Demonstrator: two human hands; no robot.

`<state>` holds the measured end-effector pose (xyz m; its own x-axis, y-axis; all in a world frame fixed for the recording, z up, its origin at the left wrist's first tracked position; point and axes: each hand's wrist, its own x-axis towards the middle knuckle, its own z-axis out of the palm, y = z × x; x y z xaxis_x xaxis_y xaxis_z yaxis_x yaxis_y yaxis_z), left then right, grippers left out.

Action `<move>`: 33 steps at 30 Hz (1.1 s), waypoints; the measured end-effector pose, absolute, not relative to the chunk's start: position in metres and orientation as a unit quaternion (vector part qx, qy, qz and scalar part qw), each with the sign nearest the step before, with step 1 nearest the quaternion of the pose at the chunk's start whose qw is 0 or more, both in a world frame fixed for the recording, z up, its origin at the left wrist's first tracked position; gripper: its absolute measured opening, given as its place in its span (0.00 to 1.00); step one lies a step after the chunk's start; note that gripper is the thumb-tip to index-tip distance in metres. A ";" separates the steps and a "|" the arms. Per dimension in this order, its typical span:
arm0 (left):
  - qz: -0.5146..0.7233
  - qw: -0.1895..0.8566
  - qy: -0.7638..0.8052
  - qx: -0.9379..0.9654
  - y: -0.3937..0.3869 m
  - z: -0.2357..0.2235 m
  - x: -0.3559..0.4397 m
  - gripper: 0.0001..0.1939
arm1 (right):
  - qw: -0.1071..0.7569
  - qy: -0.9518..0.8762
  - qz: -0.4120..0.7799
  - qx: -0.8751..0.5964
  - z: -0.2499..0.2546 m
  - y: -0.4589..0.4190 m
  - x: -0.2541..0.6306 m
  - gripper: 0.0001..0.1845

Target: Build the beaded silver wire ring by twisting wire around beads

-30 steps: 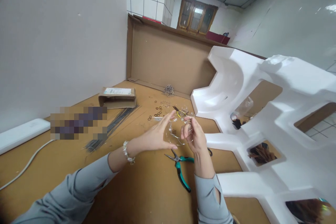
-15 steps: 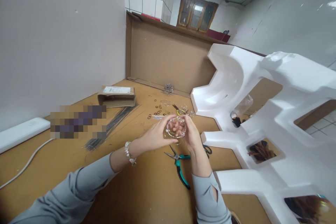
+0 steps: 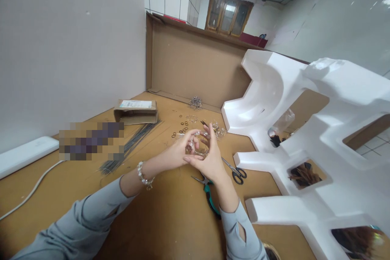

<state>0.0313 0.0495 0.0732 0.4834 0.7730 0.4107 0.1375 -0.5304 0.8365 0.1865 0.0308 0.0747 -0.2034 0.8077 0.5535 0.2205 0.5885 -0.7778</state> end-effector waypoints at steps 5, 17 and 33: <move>0.406 0.312 0.275 0.814 0.034 0.087 0.030 0.42 | 0.579 -0.661 0.320 -0.354 0.076 0.026 0.184 0.48; 0.490 0.108 0.331 0.799 0.019 0.095 0.033 0.36 | 0.549 -0.468 0.647 -0.245 0.082 0.040 0.206 0.34; 0.442 -0.028 0.243 0.863 0.037 0.062 0.047 0.50 | 0.587 -0.254 0.716 -0.280 0.089 0.029 0.170 0.13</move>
<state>0.0473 0.0369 0.0622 0.4914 0.3948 0.7763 0.4448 -0.8801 0.1660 0.1701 0.0291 0.0887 -0.1536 0.9828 -0.1027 -0.6985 -0.1815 -0.6922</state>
